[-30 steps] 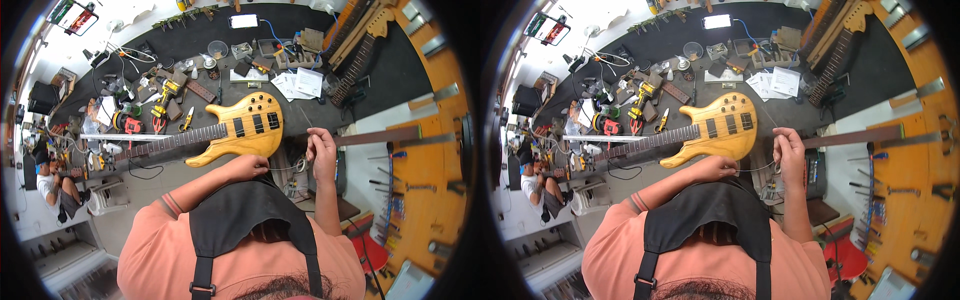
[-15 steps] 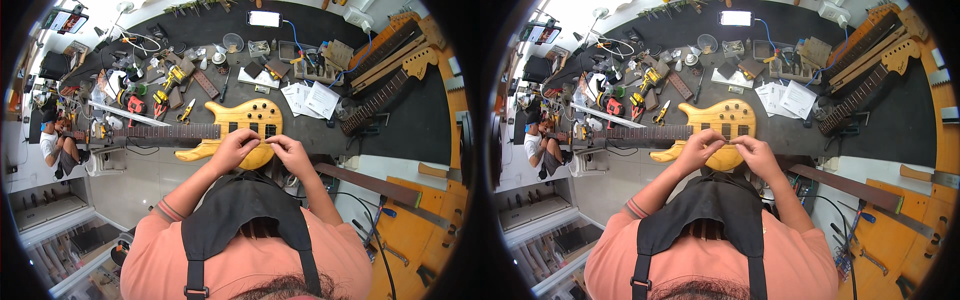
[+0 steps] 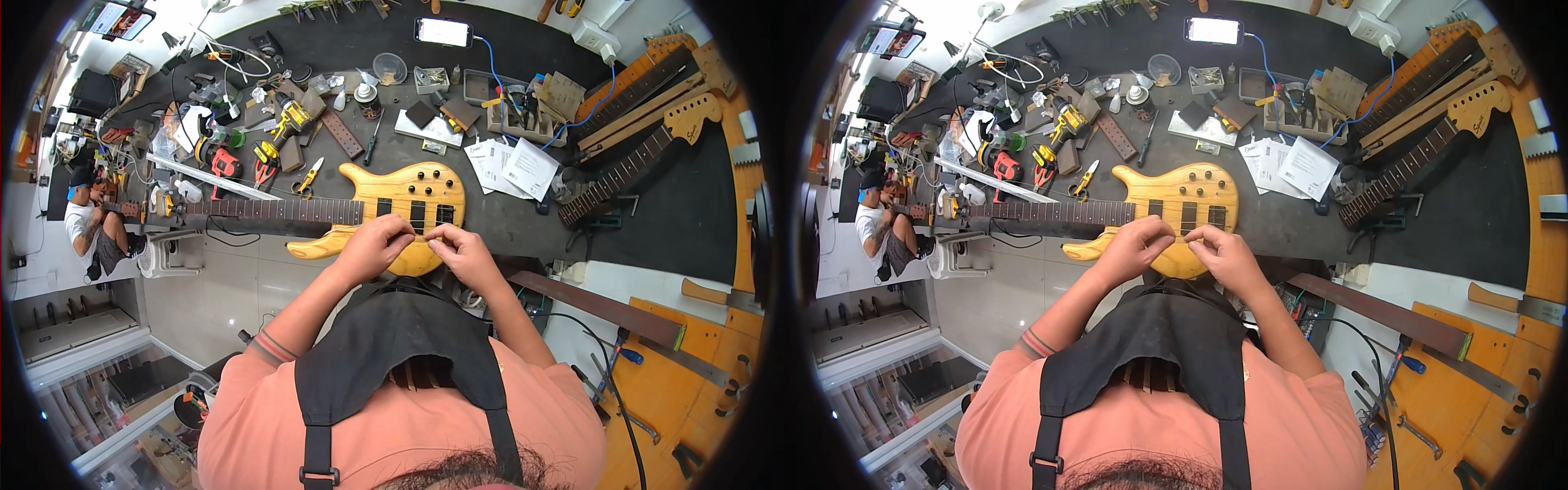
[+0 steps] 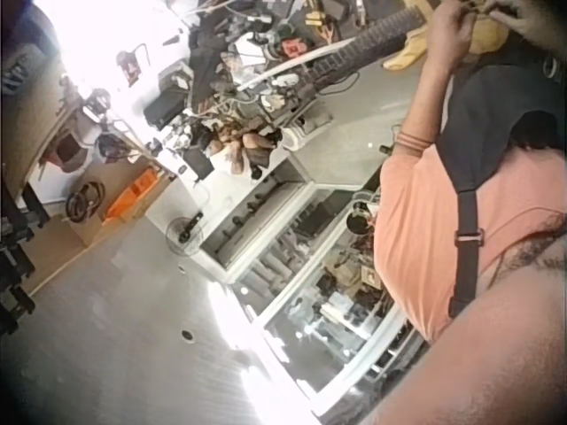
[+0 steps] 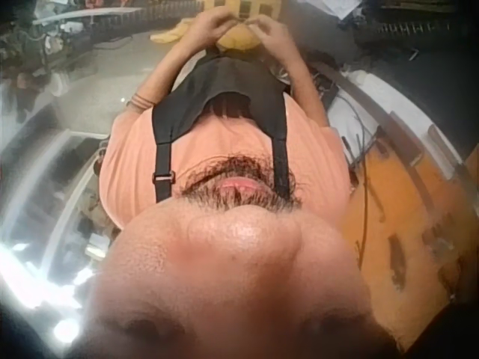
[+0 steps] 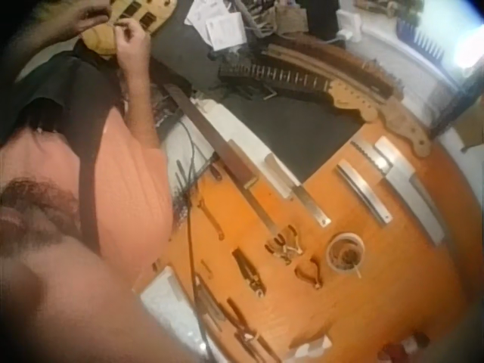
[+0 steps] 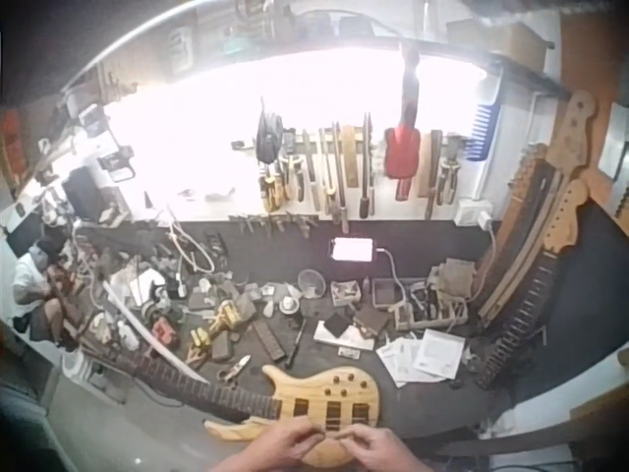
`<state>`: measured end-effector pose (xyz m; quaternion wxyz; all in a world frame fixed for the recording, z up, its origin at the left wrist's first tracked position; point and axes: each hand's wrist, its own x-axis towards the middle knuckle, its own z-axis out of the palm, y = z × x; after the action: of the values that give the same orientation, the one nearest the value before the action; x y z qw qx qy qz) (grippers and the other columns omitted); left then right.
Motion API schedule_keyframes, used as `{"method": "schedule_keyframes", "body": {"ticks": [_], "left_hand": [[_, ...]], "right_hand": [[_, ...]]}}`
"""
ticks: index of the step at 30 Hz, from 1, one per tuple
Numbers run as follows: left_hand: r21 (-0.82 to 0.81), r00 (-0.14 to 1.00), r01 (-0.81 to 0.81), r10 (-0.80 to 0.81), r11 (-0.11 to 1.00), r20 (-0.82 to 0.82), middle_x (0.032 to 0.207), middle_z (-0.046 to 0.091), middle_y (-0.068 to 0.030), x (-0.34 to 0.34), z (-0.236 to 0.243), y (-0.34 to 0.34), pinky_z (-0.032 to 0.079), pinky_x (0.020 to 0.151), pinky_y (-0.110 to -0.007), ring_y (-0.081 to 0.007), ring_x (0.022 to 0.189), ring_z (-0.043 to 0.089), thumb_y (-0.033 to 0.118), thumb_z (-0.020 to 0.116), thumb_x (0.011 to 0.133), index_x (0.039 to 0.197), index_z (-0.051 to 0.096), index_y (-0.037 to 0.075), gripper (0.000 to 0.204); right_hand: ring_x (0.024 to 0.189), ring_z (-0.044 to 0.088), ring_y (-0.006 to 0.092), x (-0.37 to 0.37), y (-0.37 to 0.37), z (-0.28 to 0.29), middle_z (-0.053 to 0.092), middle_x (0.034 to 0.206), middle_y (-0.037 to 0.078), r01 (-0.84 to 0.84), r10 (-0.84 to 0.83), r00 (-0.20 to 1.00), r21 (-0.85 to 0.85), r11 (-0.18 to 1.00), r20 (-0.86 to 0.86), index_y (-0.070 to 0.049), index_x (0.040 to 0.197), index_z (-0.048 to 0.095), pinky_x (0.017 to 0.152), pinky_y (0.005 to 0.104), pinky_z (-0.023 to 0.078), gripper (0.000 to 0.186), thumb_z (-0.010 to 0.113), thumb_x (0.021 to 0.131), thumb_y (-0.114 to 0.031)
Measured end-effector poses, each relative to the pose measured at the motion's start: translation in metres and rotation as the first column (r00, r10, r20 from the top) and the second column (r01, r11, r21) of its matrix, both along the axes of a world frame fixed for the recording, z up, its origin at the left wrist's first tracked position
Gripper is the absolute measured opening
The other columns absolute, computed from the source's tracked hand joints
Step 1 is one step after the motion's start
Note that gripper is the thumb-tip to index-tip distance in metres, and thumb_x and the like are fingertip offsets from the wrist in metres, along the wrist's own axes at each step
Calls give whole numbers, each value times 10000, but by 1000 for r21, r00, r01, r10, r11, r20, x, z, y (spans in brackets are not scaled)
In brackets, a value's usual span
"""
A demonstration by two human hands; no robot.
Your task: The person strings a yellow electric guitar by hand, threading strings through the bridge and winding them onto the tuning pegs. The person uses a white cloth to wipe the guitar's fretboard and body during the process.
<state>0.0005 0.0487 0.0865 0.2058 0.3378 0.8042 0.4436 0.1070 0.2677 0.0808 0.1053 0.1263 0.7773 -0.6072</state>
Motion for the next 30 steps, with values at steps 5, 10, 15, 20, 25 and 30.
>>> {"method": "schedule_keyframes", "body": {"ticks": [5, 10, 15, 20, 25, 30], "left_hand": [[2, 1000, -21, 21, 1000, 2, 936, 690, -146, 0, 5, -10, 542, 780, -416, -333, 862, 688, 112, 733, 995, 1027, 730, 4, 112], [57, 992, 68, -61, 996, -114, 982, 719, -162, 4, -1, -17, 562, 819, -444, -372, 935, 713, 133, 739, 991, 1042, 734, 28, 117], [74, 986, 103, -92, 992, -142, 981, 728, -150, -7, 1, -27, 565, 823, -439, -359, 935, 717, 135, 739, 999, 1035, 727, 30, 112], [94, 969, 170, -150, 981, -197, 973, 712, -146, -1, 12, -41, 564, 816, -431, -343, 917, 711, 133, 746, 997, 1042, 709, 16, 131], [142, 990, 116, -104, 983, -91, 978, 691, -139, 5, 22, -50, 559, 817, -423, -322, 912, 708, 126, 759, 992, 1054, 704, 18, 136], [219, 973, 219, -195, 951, -127, 973, 688, -138, 4, 12, -66, 558, 819, -409, -303, 905, 706, 121, 762, 994, 1059, 703, 15, 137]], "right_hand": [[641, 463, 77, 1, -9, -2, 545, 690, 3, 35, -34, 999, 21, 999, -41, -47, 1123, 754, 612, 295, 407, 173, 716, 1022, -183], [652, 469, 72, 4, -25, -4, 563, 718, 15, 14, -5, 989, 63, 998, -148, -44, 1132, 757, 614, 294, 412, 173, 719, 1016, -166], [649, 448, 66, 17, -30, 3, 540, 702, -7, 94, -88, 990, 49, 994, -111, -34, 1130, 762, 599, 290, 389, 169, 721, 1012, -148], [651, 429, 63, 22, -55, 19, 511, 696, -22, 131, -123, 983, 52, 990, -134, -28, 1128, 766, 592, 288, 369, 168, 720, 1013, -141], [660, 418, 60, 36, -75, 17, 498, 708, -36, 204, -199, 968, 21, 979, -150, -31, 1130, 771, 597, 281, 363, 161, 715, 1018, -132], [681, 416, 43, 43, -98, 10, 505, 737, -64, 224, -227, 962, -40, 974, -152, -18, 1161, 768, 607, 262, 355, 176, 700, 1034, -120]]}}
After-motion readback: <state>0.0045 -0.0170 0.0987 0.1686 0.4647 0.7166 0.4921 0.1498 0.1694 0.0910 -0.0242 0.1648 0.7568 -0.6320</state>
